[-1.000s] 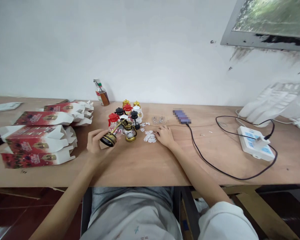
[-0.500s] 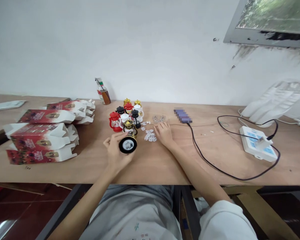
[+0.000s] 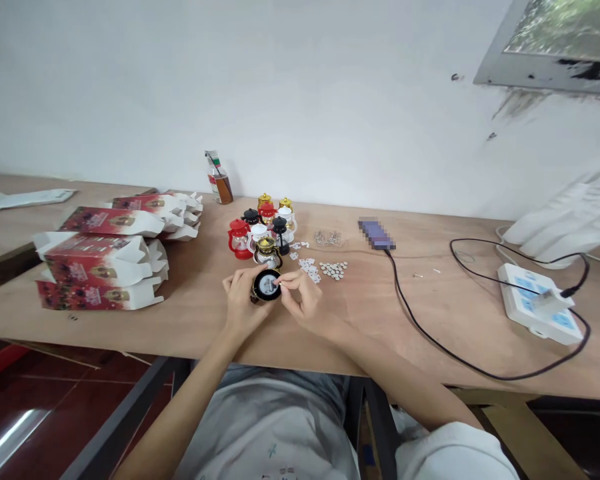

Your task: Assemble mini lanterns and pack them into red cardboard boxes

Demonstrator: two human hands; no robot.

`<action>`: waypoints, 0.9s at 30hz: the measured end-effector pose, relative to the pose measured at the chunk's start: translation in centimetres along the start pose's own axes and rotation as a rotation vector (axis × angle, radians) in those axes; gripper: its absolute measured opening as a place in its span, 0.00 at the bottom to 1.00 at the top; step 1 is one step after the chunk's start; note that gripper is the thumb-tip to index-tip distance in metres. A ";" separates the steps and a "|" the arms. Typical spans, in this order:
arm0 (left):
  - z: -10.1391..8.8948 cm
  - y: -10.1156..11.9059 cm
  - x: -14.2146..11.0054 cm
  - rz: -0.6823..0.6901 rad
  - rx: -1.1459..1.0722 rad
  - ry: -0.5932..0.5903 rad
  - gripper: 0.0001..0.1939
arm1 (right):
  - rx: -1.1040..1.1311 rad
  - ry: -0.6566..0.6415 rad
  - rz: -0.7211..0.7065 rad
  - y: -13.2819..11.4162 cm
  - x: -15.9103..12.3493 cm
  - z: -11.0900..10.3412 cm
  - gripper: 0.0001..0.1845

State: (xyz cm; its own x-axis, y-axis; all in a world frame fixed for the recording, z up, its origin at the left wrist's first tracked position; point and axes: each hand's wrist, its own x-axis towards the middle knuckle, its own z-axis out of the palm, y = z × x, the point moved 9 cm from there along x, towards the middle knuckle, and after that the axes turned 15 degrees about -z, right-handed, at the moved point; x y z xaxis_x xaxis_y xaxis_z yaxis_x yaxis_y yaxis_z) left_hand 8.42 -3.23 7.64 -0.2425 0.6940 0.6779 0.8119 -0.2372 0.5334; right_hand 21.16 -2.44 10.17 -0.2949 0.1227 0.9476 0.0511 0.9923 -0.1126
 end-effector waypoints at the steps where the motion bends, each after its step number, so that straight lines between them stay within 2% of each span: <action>1: 0.1 -0.1 0.0 -0.005 0.004 -0.017 0.21 | -0.006 -0.008 -0.030 -0.2 0.2 0.0 0.06; 4: 0.5 -0.1 -0.1 -0.009 0.004 -0.060 0.21 | -0.021 -0.060 -0.065 -0.4 0.5 0.3 0.06; 9: 0.9 -0.1 -0.2 -0.002 -0.008 -0.084 0.21 | -0.058 -0.049 0.043 0.4 0.4 0.0 0.04; 13: 1.2 -0.3 -0.2 -0.010 0.013 -0.106 0.22 | -0.087 -0.084 0.039 0.4 0.4 0.3 0.04; 22: 1.3 -0.3 -0.2 -0.019 0.040 -0.118 0.23 | -0.276 -0.155 -0.297 -1.4 0.2 0.8 0.07; 27: 1.1 -0.2 -0.2 -0.016 0.035 -0.111 0.22 | -0.307 -0.174 -0.355 -1.3 0.0 0.9 0.09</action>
State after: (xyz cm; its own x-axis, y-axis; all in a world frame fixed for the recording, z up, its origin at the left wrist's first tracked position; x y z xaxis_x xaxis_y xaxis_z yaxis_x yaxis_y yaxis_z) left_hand 8.88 -2.53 6.79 -0.1966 0.7691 0.6082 0.8268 -0.2034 0.5245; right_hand 20.29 -3.71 10.01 -0.4984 -0.1955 0.8446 0.1893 0.9262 0.3261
